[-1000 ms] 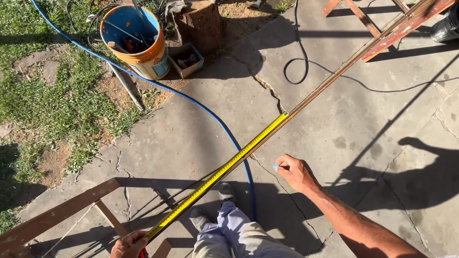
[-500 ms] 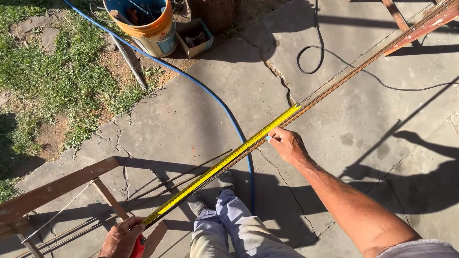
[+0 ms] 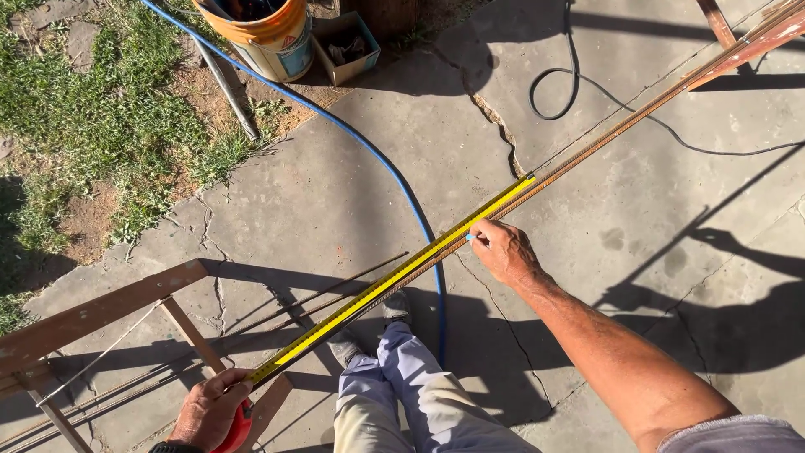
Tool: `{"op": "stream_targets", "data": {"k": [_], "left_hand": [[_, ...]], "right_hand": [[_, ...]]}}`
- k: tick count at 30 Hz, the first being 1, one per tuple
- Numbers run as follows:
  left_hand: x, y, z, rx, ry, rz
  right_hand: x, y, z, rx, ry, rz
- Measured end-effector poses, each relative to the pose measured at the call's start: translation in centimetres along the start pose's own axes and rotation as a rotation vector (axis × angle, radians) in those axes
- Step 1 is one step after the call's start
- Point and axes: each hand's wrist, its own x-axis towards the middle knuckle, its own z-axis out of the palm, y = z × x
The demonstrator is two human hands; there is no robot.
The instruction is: Measuring and marking rebar rods using a tape measure and a marker on a sawhorse.
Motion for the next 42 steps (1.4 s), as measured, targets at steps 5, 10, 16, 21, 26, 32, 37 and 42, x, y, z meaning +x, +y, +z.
{"op": "stream_targets", "data": {"k": [5, 10, 16, 21, 26, 32, 37, 42], "left_hand": [[-0.5, 0.5, 0.1, 0.013, -0.001, -0.013], [-0.3, -0.1, 0.4, 0.053, 0.009, 0.032], [-1.4, 0.4, -0.5, 0.006, 0.010, 0.000], [-2.1, 1.7, -0.7, 0.079, 0.002, 0.014], [-2.3, 0.9, -0.4, 0.089, 0.060, 0.085], [-2.3, 1.2, -0.5, 0.099, 0.063, 0.083], [-3.4, 1.5, -0.5, 0.090, 0.049, 0.069], [-4.6, 1.6, -0.9, -0.005, 0.085, 0.127]], "right_hand": [[-0.5, 0.1, 0.3, -0.051, -0.072, 0.040], [-2.1, 0.9, 1.1, -0.007, -0.026, 0.020], [-5.5, 1.0, 1.8, -0.038, -0.147, 0.089], [-3.8, -3.5, -1.1, 0.143, -0.264, 0.262], [-3.2, -7.6, -1.1, 0.218, -0.308, 0.226], [-3.5, -12.7, 1.2, 0.259, -0.343, 0.093], [-3.6, -14.4, 4.4, 0.240, -0.299, -0.007], [-3.8, -15.5, 4.8, 0.267, -0.228, 0.102]]}}
